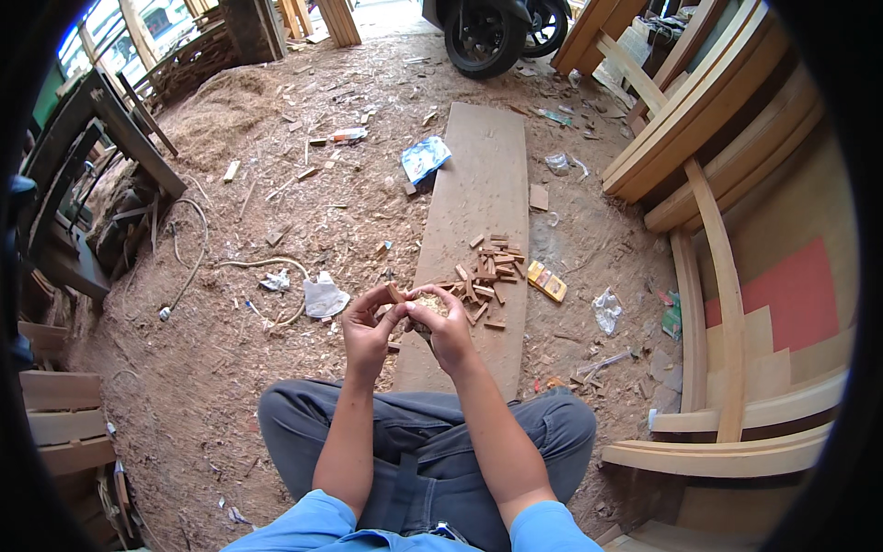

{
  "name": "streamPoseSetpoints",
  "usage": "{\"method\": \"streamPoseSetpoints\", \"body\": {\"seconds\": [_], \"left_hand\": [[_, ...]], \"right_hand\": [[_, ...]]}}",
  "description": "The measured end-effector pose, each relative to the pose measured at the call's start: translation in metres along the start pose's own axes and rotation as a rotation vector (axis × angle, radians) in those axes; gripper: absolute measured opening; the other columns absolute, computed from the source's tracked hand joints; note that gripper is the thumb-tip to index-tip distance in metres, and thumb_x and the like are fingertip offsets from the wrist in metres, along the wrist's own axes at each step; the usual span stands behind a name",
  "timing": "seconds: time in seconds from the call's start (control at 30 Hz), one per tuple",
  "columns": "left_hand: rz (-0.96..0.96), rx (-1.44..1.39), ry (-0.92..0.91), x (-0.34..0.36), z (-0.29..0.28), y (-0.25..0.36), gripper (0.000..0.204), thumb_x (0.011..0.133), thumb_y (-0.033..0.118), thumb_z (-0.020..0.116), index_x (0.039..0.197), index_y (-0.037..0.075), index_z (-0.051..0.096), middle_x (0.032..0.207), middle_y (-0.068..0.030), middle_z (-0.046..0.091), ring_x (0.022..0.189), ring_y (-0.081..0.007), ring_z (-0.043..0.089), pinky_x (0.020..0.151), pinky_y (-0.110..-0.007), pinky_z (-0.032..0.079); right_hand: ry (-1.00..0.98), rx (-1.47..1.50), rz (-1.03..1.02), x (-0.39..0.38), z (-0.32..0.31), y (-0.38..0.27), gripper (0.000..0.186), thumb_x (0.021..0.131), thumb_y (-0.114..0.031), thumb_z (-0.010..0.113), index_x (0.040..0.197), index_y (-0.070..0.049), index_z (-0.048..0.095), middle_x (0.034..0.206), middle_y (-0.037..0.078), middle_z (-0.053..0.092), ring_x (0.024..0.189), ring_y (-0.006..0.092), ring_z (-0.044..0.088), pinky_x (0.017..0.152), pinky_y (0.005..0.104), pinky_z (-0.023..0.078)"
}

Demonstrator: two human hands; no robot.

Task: The person sits on the floor and uses a chisel to carve and shape small wooden dowels. They hold each dowel in one hand and carefully shave off material with the chisel in the other, creating a pile of wood shavings.

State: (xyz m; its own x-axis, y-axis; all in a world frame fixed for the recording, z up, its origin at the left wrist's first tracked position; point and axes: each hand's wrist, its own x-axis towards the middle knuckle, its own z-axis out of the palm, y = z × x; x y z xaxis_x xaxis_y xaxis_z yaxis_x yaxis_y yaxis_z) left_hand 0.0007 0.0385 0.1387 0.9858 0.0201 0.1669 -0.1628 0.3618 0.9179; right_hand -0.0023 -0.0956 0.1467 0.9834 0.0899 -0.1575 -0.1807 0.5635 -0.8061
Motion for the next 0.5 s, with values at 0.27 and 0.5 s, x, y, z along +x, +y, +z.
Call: {"method": "streamPoseSetpoints", "body": {"seconds": [0.27,0.5], "left_hand": [[-0.281,-0.406,0.057,0.001,-0.008,0.006,0.029,0.097,0.007,0.059,0.126,0.002,0.06,0.099,-0.0062,0.068,0.085,-0.0123,0.067,0.072,-0.03,0.06],[-0.398,-0.643,0.019,0.0,-0.022,0.022,0.027,0.102,0.016,0.053,0.126,0.006,0.06,0.093,-0.003,0.068,0.078,-0.0087,0.066,0.068,-0.029,0.06]], "right_hand": [[0.238,-0.335,-0.174,0.008,-0.023,0.011,0.053,0.08,-0.005,0.074,0.123,-0.006,0.044,0.1,0.007,0.058,0.095,0.0153,0.06,0.079,0.0285,0.051],[0.367,-0.924,-0.187,0.002,-0.042,0.019,0.055,0.075,-0.015,0.084,0.116,-0.005,0.048,0.102,0.011,0.063,0.095,0.0154,0.06,0.083,0.0308,0.051]]}}
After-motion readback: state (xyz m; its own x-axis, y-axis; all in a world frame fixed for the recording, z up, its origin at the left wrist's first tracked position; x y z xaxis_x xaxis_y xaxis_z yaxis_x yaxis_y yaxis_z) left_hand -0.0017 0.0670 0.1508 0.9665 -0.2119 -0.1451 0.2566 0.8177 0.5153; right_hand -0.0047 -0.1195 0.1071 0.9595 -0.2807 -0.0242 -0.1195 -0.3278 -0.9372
